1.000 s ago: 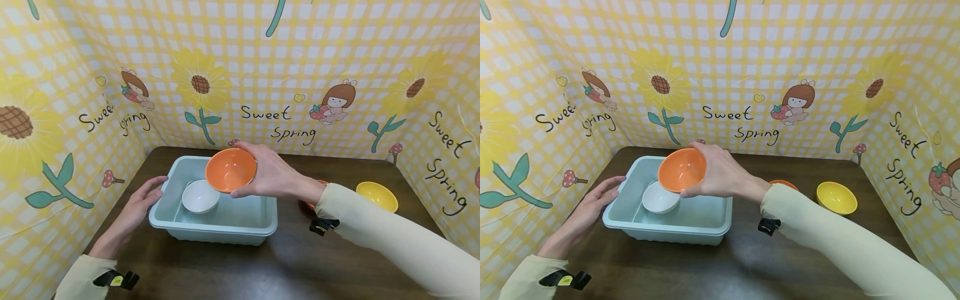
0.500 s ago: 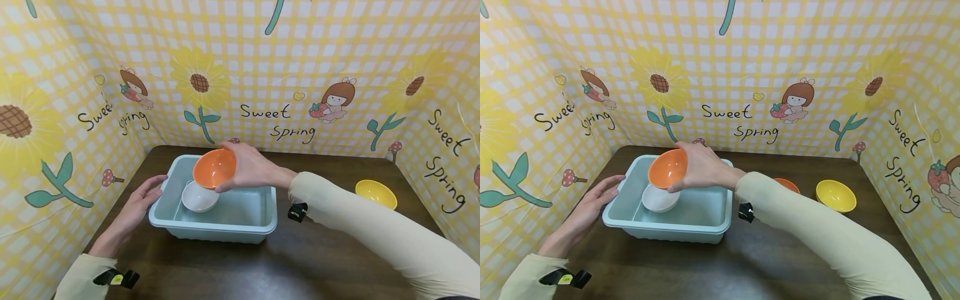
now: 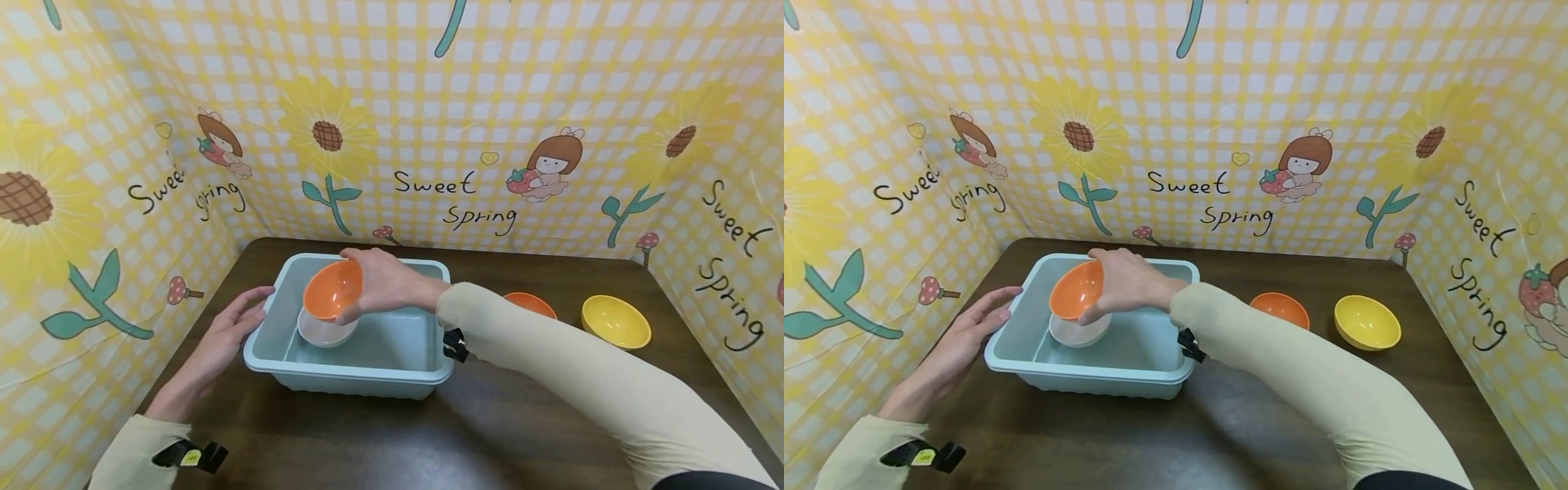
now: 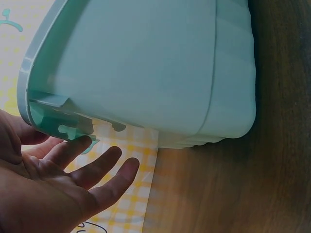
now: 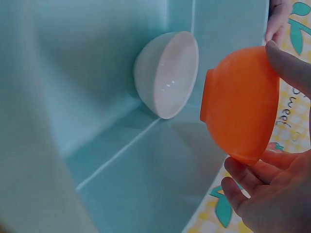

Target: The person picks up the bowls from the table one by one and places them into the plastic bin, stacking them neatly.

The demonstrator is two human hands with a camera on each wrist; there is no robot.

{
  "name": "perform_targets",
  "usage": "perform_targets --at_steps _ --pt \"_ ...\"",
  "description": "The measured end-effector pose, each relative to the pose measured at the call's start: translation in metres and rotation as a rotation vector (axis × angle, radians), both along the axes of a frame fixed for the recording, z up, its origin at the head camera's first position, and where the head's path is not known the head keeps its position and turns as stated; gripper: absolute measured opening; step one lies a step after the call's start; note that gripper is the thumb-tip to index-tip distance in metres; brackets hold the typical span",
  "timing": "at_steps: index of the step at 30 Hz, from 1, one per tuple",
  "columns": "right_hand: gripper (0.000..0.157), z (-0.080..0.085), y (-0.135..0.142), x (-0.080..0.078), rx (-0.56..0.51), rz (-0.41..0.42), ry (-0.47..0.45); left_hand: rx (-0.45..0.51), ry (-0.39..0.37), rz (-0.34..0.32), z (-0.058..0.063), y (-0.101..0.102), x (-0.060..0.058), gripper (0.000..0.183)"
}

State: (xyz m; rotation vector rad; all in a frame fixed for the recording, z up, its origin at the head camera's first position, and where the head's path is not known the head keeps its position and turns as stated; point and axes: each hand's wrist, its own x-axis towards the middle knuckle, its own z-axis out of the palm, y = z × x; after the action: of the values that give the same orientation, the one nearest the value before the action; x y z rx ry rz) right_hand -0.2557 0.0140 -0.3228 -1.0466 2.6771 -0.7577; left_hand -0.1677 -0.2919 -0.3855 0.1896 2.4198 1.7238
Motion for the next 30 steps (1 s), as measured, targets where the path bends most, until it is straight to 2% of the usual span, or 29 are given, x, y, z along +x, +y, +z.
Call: perform_targets --at_steps 10,19,30 --pt "0.109 -0.006 -0.013 -0.012 0.079 0.008 -0.008 -0.005 0.007 -0.001 0.001 0.001 -0.002 0.055" --pt "0.108 -0.016 -0.027 -0.019 0.078 0.067 -0.046 -0.013 -0.002 0.003 -0.001 0.002 0.0 0.055" --pt "0.106 -0.027 -0.035 -0.015 0.129 0.066 -0.12 -0.003 0.004 0.001 -0.001 0.002 -0.001 0.055"
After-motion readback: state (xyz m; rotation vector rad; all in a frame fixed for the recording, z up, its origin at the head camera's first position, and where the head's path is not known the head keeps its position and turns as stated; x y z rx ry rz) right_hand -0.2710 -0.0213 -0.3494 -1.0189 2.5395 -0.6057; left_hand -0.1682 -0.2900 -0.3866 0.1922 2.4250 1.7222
